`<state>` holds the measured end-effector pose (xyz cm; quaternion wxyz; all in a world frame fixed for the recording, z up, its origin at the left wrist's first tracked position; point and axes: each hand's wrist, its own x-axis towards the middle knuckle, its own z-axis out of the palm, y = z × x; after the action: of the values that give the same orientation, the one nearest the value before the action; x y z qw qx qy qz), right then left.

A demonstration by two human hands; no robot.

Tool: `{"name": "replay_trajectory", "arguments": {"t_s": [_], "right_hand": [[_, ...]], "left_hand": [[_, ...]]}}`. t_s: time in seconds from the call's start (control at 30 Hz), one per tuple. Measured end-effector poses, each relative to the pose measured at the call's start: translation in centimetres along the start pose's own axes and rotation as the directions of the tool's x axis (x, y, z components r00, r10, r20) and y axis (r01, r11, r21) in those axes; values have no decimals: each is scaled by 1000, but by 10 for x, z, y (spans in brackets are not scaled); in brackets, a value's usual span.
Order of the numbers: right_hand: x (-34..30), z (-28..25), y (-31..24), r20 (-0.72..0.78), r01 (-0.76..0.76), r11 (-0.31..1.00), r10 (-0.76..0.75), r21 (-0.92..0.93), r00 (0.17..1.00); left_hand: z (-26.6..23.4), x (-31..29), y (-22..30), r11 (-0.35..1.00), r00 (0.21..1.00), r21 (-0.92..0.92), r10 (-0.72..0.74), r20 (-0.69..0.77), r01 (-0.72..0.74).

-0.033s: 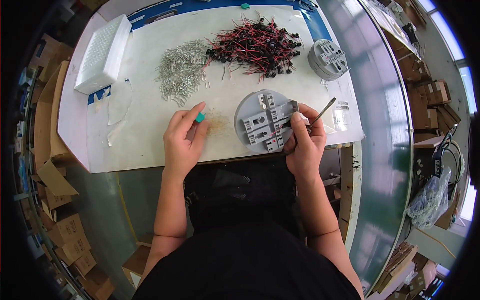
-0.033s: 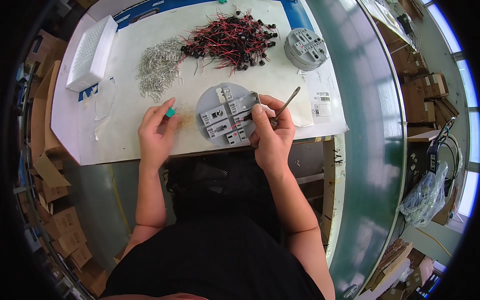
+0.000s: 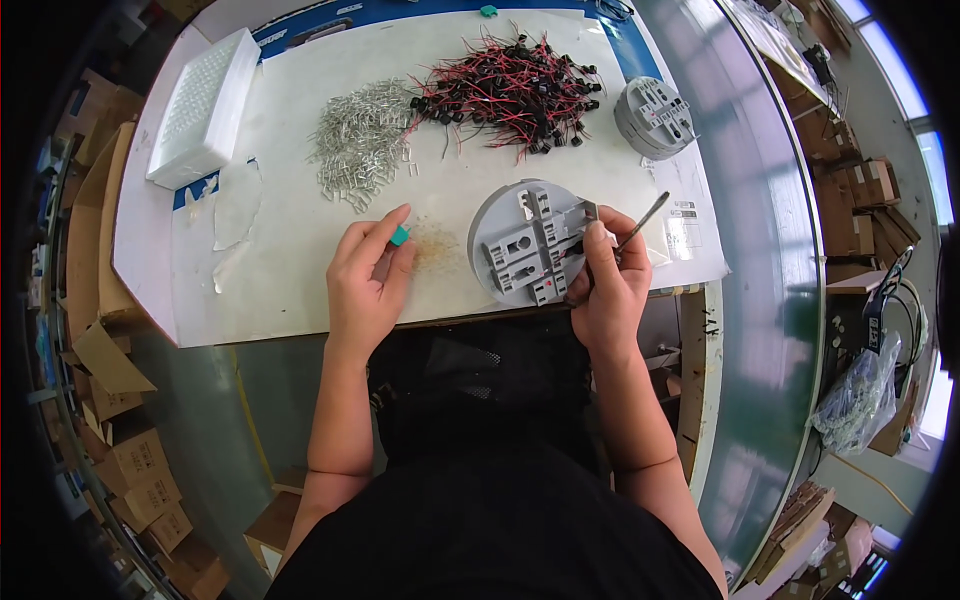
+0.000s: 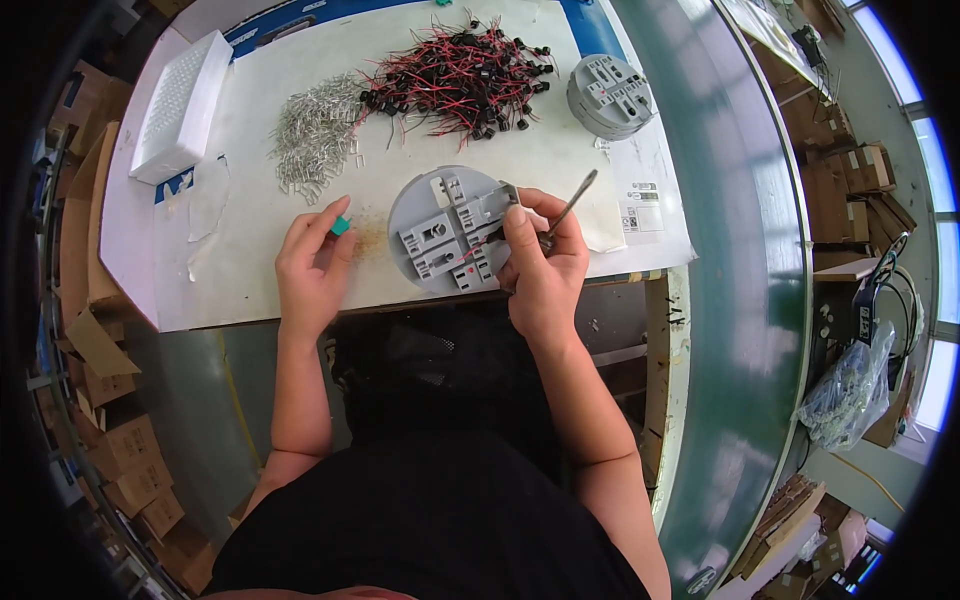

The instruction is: The recorder is seen assembling small electronic components by inserting various colored wires into a circular base unit using a small tool.

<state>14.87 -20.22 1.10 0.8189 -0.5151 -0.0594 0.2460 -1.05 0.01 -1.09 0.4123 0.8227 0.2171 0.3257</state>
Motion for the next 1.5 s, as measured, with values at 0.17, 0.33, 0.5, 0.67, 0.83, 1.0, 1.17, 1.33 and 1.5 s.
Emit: {"name": "replay_trajectory", "arguments": {"t_s": [0.17, 0.33, 0.5, 0.67, 0.83, 1.0, 1.17, 1.33, 1.5], "right_hand": [[4, 14, -7, -105, 65, 983, -83, -170, 991], [25, -1, -22, -76, 335, 844, -400, -418, 913], [143, -136, -144, -263, 351, 589, -712, -728, 651], [196, -391, -232, -289, -384, 53, -756, -922, 588], [201, -386, -217, -322, -442, 68, -783, -895, 532], [179, -133, -157, 168, 206, 64, -371, -976, 913], [187, -41, -146, 114, 65, -257, -178, -964, 978], [157, -10, -149, 188, 112, -272, -271, -956, 944], [78, 38, -92, 608, 627, -6, 238, -779, 758]], "left_hand": [[0, 4, 1, 998, 999, 45, 35, 7, -35], [2, 4, 3, 996, 997, 58, 72, -7, -72], [-9, -2, 3, 982, 993, 151, 104, 51, -111], [3, 3, 4, 984, 986, 60, 166, 1, -165], [0, 2, 8, 983, 988, 92, 157, -4, -156], [0, -1, 6, 984, 991, 125, 128, 26, -131], [-1, 1, 9, 985, 990, 101, 138, 27, -140], [-1, 2, 8, 981, 985, 115, 165, -56, -158], [-4, 4, 5, 989, 989, 69, 133, -62, -129]]}}
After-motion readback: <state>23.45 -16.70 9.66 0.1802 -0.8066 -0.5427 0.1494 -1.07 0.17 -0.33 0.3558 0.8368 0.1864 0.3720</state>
